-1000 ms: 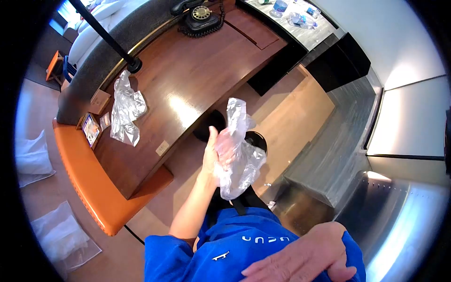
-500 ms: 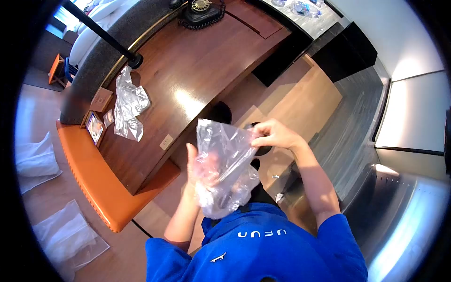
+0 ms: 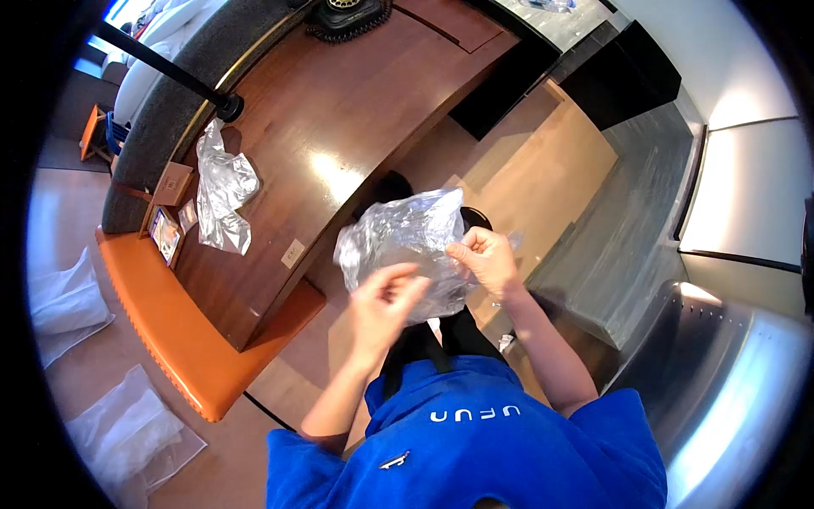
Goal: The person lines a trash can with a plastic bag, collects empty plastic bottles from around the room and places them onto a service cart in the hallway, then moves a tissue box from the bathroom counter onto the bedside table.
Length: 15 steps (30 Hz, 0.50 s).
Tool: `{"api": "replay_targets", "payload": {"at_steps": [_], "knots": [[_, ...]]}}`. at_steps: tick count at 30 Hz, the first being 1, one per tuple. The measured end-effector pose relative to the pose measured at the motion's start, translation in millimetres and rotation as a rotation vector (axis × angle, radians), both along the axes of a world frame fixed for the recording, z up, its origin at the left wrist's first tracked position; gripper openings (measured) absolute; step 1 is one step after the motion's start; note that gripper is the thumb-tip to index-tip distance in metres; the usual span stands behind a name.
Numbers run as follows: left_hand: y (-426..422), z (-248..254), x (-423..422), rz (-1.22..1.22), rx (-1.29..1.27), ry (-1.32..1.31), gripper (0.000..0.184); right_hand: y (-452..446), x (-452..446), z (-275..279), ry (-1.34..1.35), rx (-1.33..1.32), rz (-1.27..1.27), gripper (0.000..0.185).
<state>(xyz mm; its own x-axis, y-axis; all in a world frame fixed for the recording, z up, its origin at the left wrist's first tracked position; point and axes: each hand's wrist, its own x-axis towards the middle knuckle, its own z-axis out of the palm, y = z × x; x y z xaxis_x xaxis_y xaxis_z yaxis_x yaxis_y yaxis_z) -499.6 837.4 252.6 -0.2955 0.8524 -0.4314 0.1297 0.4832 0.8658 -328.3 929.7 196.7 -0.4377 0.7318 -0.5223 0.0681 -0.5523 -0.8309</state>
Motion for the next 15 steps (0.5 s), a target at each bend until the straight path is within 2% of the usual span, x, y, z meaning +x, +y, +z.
{"api": "replay_targets", "payload": {"at_steps": [1, 2, 5, 8, 9, 11, 15], "knots": [[3.8, -9.0, 17.3, 0.036, -0.012, -0.210, 0.033, -2.2, -4.7, 11.8, 0.047, -0.097, -0.050, 0.021], [5.2, -24.2, 30.1, 0.053, 0.000, -0.256, 0.036, -7.8, -7.1, 10.5, 0.047, -0.100, -0.056, 0.021], [12.7, -43.3, 40.5, 0.126, -0.046, -0.249, 0.034, -19.3, -14.1, 6.0, 0.261, -0.204, -0.217, 0.018], [17.5, -51.6, 43.7, 0.167, -0.065, -0.321, 0.034, -20.8, 4.2, -18.2, 0.210, -0.266, -0.228, 0.015], [16.7, -54.6, 45.9, 0.240, -0.056, -0.440, 0.029, -18.4, 2.9, -9.2, 0.269, -0.340, -0.293, 0.012], [16.2, -60.5, 48.8, 0.343, -0.045, -0.630, 0.014, -19.8, 8.1, -13.3, 0.291, -0.322, -0.333, 0.012], [13.5, -66.8, 41.5, 0.454, -0.022, -0.753, 0.011, -21.8, 22.9, -16.6, 0.272, -0.242, -0.411, 0.011]]}}
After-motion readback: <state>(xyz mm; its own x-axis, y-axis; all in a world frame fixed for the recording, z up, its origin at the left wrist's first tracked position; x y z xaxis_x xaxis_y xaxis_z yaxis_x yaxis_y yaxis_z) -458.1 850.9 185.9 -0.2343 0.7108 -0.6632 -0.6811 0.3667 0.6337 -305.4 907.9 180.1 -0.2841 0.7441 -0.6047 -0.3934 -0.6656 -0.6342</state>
